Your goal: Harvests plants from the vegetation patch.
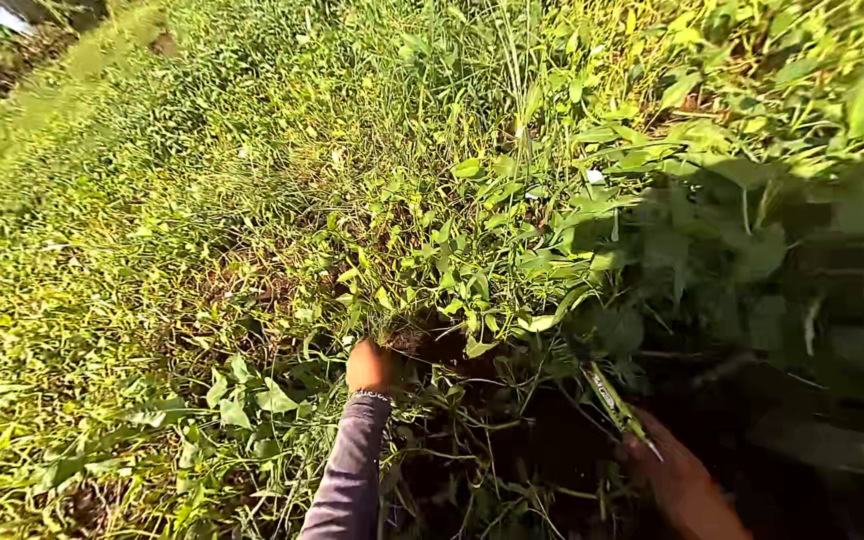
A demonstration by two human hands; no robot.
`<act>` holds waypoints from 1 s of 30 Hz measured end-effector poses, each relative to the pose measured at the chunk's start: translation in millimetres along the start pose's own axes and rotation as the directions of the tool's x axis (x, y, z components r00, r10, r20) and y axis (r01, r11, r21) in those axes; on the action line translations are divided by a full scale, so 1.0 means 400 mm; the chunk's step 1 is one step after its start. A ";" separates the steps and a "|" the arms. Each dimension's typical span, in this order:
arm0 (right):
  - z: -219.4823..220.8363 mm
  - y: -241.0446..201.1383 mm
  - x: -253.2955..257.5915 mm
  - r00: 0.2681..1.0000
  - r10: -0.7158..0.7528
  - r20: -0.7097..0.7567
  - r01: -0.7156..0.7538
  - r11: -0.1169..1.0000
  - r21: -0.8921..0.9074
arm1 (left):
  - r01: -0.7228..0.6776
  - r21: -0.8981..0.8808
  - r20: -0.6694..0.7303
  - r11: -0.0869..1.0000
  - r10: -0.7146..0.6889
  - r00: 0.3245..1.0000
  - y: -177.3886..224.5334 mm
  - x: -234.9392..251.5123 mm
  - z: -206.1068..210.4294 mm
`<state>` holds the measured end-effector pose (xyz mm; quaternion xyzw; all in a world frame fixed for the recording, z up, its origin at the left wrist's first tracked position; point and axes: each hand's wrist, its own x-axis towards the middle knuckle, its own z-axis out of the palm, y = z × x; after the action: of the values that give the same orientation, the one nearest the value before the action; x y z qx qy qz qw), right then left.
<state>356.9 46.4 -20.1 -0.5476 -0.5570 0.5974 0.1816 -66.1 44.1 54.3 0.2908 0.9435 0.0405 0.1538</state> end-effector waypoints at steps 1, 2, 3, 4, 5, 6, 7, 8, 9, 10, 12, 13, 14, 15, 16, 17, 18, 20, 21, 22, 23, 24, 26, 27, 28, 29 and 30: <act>-0.001 0.003 0.000 1.000 -0.008 0.001 0.008 1.000 0.001 | 0.023 0.010 -0.062 1.000 -0.022 0.998 -0.021 0.017 -0.036; -0.002 0.005 0.000 1.000 -0.011 0.001 0.011 1.000 0.003 | 0.042 0.025 -0.119 0.999 -0.039 0.992 -0.048 0.033 -0.071; -0.004 0.005 -0.001 1.000 -0.015 0.001 0.015 1.000 0.004 | 0.070 0.036 -0.170 0.997 -0.063 0.983 -0.080 0.046 -0.103; -0.004 0.006 -0.002 1.000 -0.018 0.003 0.018 1.000 0.007 | 0.111 0.034 -0.215 0.993 -0.102 0.971 -0.113 0.052 -0.133; -0.004 0.008 -0.002 1.000 -0.024 0.005 0.024 1.000 0.010 | 0.156 0.013 -0.261 0.988 -0.148 0.954 -0.147 0.053 -0.161; -0.004 0.008 -0.001 1.000 -0.028 0.007 0.028 1.000 0.012 | 0.210 -0.016 -0.313 0.977 -0.205 0.928 -0.181 0.054 -0.188; -0.004 0.010 -0.002 1.000 -0.027 0.007 0.027 1.000 0.014 | 0.271 -0.054 -0.373 0.961 -0.271 0.888 -0.222 0.059 -0.211; -0.004 0.014 -0.003 1.000 -0.022 0.006 0.022 1.000 0.021 | 0.329 -0.097 -0.443 0.939 -0.337 0.831 -0.269 0.066 -0.231; -0.005 0.020 -0.005 1.000 -0.014 0.007 0.014 0.999 0.031 | 0.373 -0.154 -0.503 0.915 -0.397 0.767 -0.317 0.074 -0.254; -0.007 0.023 -0.007 1.000 -0.010 0.007 0.010 0.999 0.037 | 0.395 -0.213 -0.553 0.894 -0.444 0.705 -0.359 0.082 -0.279; -0.012 0.018 -0.009 1.000 -0.002 0.011 0.002 0.999 0.038 | 0.368 -0.275 -0.626 0.888 -0.456 0.632 -0.403 0.086 -0.332; -0.014 0.017 -0.008 1.000 -0.004 0.013 0.004 0.999 0.032 | 0.323 -0.286 -0.640 0.902 -0.431 0.636 -0.393 0.069 -0.352; -0.016 0.016 -0.007 1.000 -0.010 0.014 0.010 1.000 0.027 | 0.252 -0.285 -0.650 0.925 -0.380 0.659 -0.372 0.046 -0.361; -0.016 0.014 -0.004 1.000 -0.015 0.020 0.014 1.000 0.024 | 0.151 -0.278 -0.658 0.949 -0.302 0.690 -0.341 0.023 -0.363; -0.016 0.012 0.001 0.999 -0.024 0.023 0.023 0.999 0.024 | 0.025 -0.266 -0.660 0.964 -0.201 0.724 -0.303 0.002 -0.355; -0.013 0.011 0.006 0.999 -0.038 0.023 0.037 0.999 0.029 | -0.114 -0.252 -0.662 0.961 -0.085 0.745 -0.263 -0.011 -0.337; -0.011 0.006 0.010 0.999 -0.048 0.023 0.047 0.998 0.032 | -0.239 -0.241 -0.648 0.941 0.027 0.761 -0.218 -0.021 -0.312; -0.008 -0.012 0.010 0.998 -0.050 0.027 0.049 0.998 0.027 | -0.404 -0.227 -0.562 0.886 0.220 0.797 -0.129 -0.036 -0.243; -0.007 -0.018 0.009 0.998 -0.050 0.026 0.049 0.998 0.028 | -0.472 -0.212 -0.508 0.856 0.316 0.801 -0.086 -0.036 -0.199; -0.007 -0.022 0.007 0.999 -0.048 0.022 0.047 0.999 0.027 | -0.544 -0.188 -0.449 0.818 0.421 0.788 -0.043 -0.034 -0.153; -0.009 -0.024 0.005 0.999 -0.041 0.018 0.041 0.999 0.027 | -0.606 -0.168 -0.377 0.778 0.517 0.768 0.003 -0.035 -0.109; -0.012 -0.024 0.004 0.999 -0.036 0.013 0.035 0.999 0.028 | -0.651 -0.167 -0.279 0.740 0.598 0.751 0.048 -0.037 -0.069; -0.023 -0.022 0.000 1.000 -0.026 0.008 0.026 0.999 0.029 | -0.690 -0.140 -0.004 0.711 0.696 0.718 0.118 -0.041 0.010; -0.032 -0.024 -0.006 1.000 -0.016 0.015 0.015 1.000 0.021 | -0.674 -0.097 0.193 0.732 0.678 0.709 0.141 -0.044 0.046; -0.043 -0.028 -0.012 0.999 -0.002 0.040 0.002 1.000 0.014 | -0.664 -0.040 0.370 0.747 0.628 0.684 0.154 -0.044 0.081; -0.057 -0.033 -0.017 0.997 -0.002 0.077 0.002 1.000 0.008 | -0.663 0.023 0.496 0.748 0.567 0.657 0.161 -0.045 0.110; -0.078 -0.042 -0.019 0.992 -0.001 0.126 0.001 1.000 -0.004 | -0.655 0.080 0.558 0.752 0.510 0.654 0.167 -0.051 0.129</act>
<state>379.8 59.8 4.8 -0.5091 -0.5687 0.6295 0.1453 1.9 87.2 21.8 0.5990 0.7193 -0.1200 0.3308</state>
